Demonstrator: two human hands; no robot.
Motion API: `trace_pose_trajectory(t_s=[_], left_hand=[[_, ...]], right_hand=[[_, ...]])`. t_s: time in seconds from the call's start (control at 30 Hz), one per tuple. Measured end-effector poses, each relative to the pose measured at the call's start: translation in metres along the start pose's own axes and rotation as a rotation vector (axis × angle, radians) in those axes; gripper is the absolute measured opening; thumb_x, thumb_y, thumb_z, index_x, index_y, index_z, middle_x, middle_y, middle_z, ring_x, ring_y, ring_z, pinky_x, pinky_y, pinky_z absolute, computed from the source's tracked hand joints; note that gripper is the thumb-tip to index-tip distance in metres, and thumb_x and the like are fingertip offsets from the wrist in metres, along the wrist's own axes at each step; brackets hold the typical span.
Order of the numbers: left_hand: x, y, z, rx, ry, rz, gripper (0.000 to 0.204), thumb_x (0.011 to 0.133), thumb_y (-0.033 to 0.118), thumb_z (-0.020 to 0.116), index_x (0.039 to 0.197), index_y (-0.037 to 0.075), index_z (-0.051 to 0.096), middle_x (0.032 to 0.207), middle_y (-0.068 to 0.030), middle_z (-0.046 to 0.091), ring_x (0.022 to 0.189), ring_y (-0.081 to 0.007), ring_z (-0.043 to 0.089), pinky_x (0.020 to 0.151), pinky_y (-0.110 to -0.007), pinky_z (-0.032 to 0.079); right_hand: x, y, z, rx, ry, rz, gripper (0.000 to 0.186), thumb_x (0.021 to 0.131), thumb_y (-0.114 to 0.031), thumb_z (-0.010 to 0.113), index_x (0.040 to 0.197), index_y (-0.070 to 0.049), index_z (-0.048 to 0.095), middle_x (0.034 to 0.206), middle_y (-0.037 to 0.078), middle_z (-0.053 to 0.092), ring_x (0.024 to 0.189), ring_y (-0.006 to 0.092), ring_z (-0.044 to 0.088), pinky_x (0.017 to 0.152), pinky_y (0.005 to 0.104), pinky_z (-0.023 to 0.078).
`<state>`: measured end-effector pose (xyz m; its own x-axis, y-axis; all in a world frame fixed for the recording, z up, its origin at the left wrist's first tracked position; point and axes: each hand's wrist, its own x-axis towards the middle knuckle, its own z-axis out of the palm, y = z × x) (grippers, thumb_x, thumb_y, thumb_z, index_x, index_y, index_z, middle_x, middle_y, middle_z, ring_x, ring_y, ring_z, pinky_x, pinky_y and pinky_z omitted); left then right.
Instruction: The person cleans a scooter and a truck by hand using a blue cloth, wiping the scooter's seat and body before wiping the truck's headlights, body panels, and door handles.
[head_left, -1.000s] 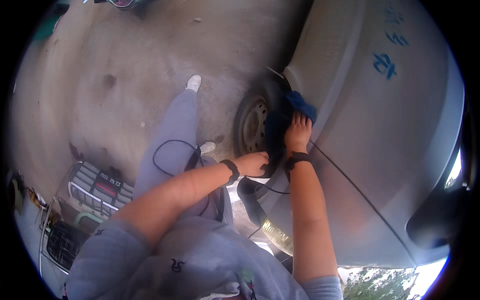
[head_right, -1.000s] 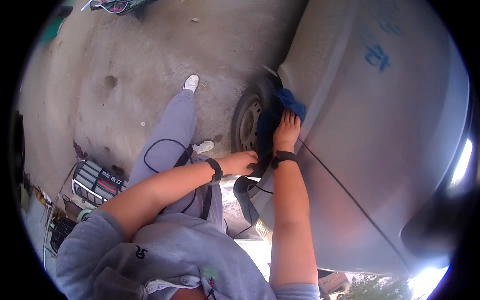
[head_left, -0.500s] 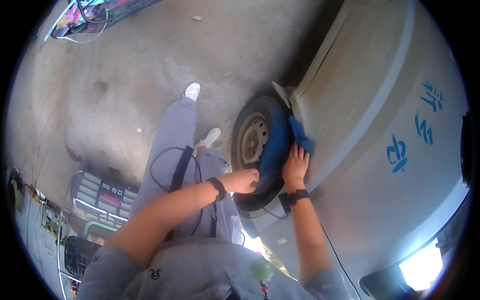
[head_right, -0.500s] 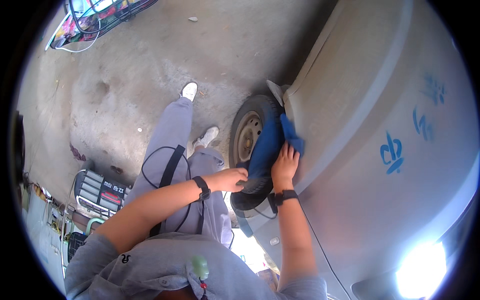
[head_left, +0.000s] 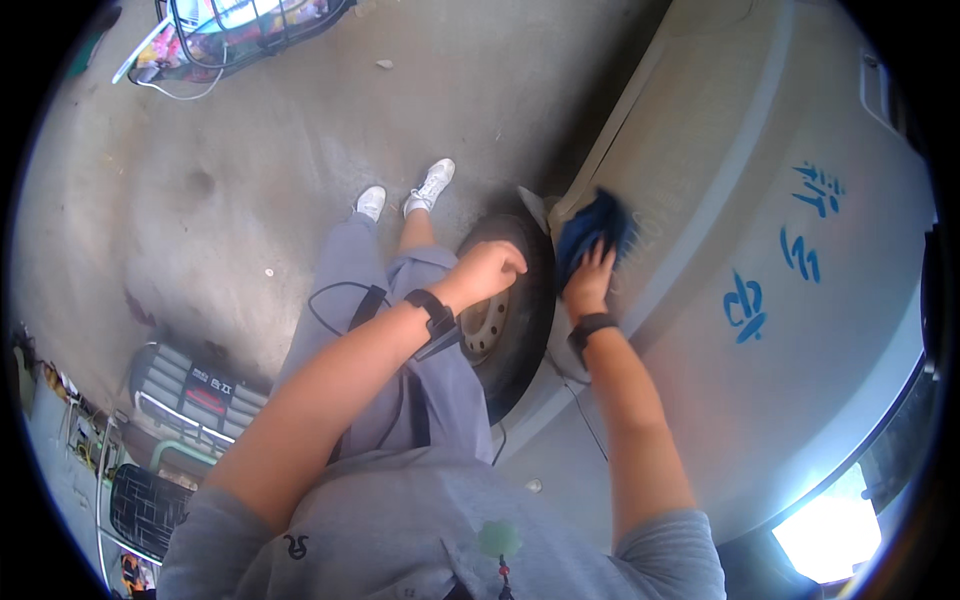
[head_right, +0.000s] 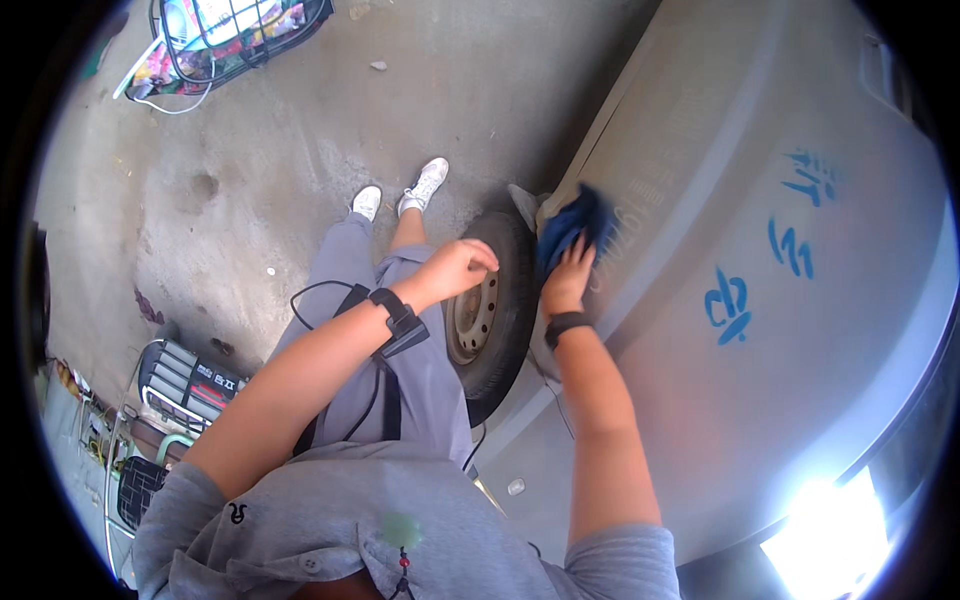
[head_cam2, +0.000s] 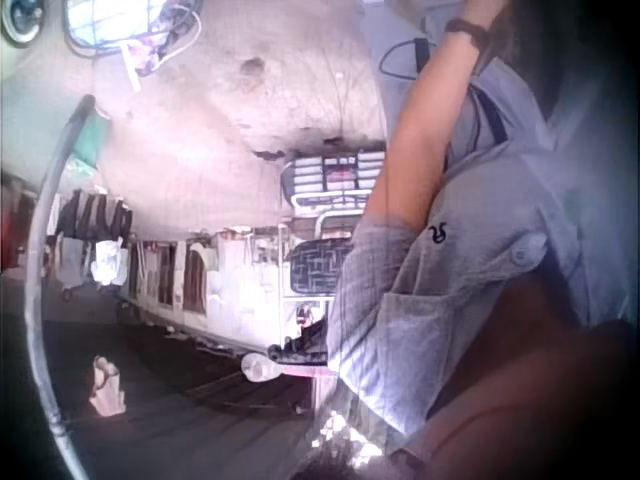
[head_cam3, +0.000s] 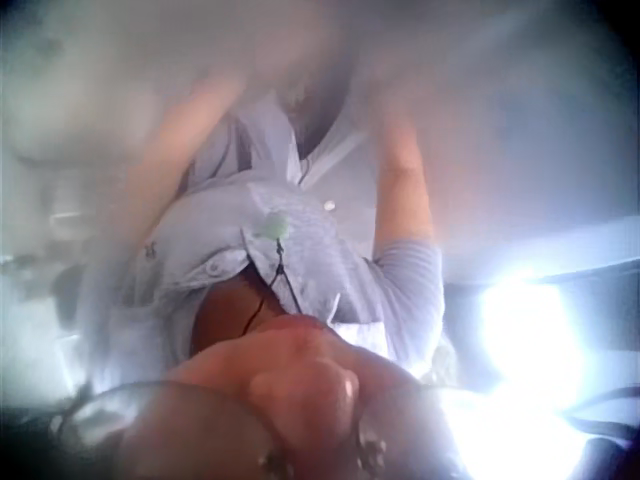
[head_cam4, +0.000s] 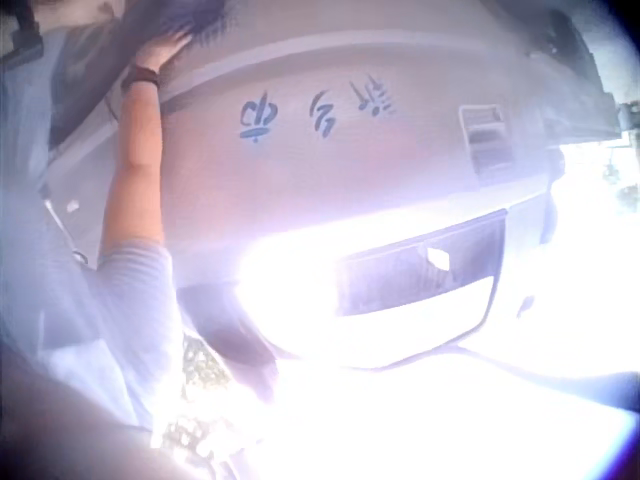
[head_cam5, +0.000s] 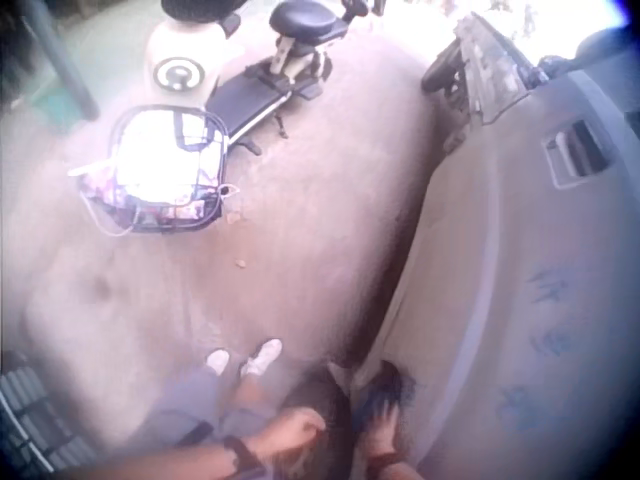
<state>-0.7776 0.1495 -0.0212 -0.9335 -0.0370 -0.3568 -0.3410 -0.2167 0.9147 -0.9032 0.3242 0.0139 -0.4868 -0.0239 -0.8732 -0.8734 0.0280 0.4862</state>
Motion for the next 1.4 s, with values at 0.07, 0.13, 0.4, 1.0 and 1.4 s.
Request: trace_pose_trajectory(t_s=[0.07,0.13,0.4,1.0,1.4], left_hand=[[-0.008,0.007,0.009,0.079,-0.092,-0.034,0.021,0.075,-0.001,0.061,0.095,0.0,0.069,0.102,-0.0119,0.066,0.096,-0.0263,0.064,0.083,-0.033,0.051],[-0.002,0.013,0.017,0.22,-0.131,-0.049,0.027,0.076,0.004,0.063,0.103,0.002,0.068,0.109,-0.0126,0.064,0.102,-0.0305,0.061,0.087,-0.036,0.049],[0.084,0.016,0.051,0.277,-0.096,-0.063,0.058,0.083,0.014,0.059,0.137,0.0,0.042,0.141,-0.0197,0.043,0.127,-0.0363,0.046,0.104,-0.039,0.04],[0.215,-0.002,0.141,-0.124,0.087,0.103,0.056,0.092,0.01,0.044,0.144,-0.004,0.027,0.147,-0.0272,0.029,0.138,-0.0447,0.023,0.115,-0.045,0.022],[0.197,-0.018,0.132,-0.125,-0.276,-0.186,0.064,0.099,0.035,0.036,0.148,0.001,0.014,0.153,-0.0256,0.015,0.139,-0.0462,0.017,0.116,-0.046,0.018]], right_hand=[[-0.012,-0.026,0.026,0.075,0.063,-0.065,0.056,0.095,-0.038,0.039,0.147,-0.017,0.038,0.157,0.005,0.026,0.146,0.0331,0.013,0.114,0.0572,0.003],[0.01,-0.008,0.029,0.155,0.1,-0.093,0.056,0.094,-0.041,0.042,0.145,-0.019,0.042,0.155,0.006,0.029,0.145,0.0312,0.016,0.114,0.0573,0.005],[0.066,0.097,-0.047,0.055,0.258,0.225,0.076,0.083,-0.033,0.063,0.15,-0.017,0.032,0.16,0.009,0.016,0.147,0.0358,0.007,0.113,0.058,0.007],[0.122,0.165,-0.081,0.155,0.195,0.272,0.073,0.089,-0.052,0.051,0.15,-0.015,0.032,0.16,0.011,0.012,0.147,0.033,0.005,0.114,0.0555,0.006],[0.133,0.19,-0.083,0.102,0.125,0.047,0.06,0.089,-0.043,0.048,0.144,-0.018,0.042,0.154,0.004,0.03,0.145,0.0262,0.019,0.114,0.0561,0.01]])
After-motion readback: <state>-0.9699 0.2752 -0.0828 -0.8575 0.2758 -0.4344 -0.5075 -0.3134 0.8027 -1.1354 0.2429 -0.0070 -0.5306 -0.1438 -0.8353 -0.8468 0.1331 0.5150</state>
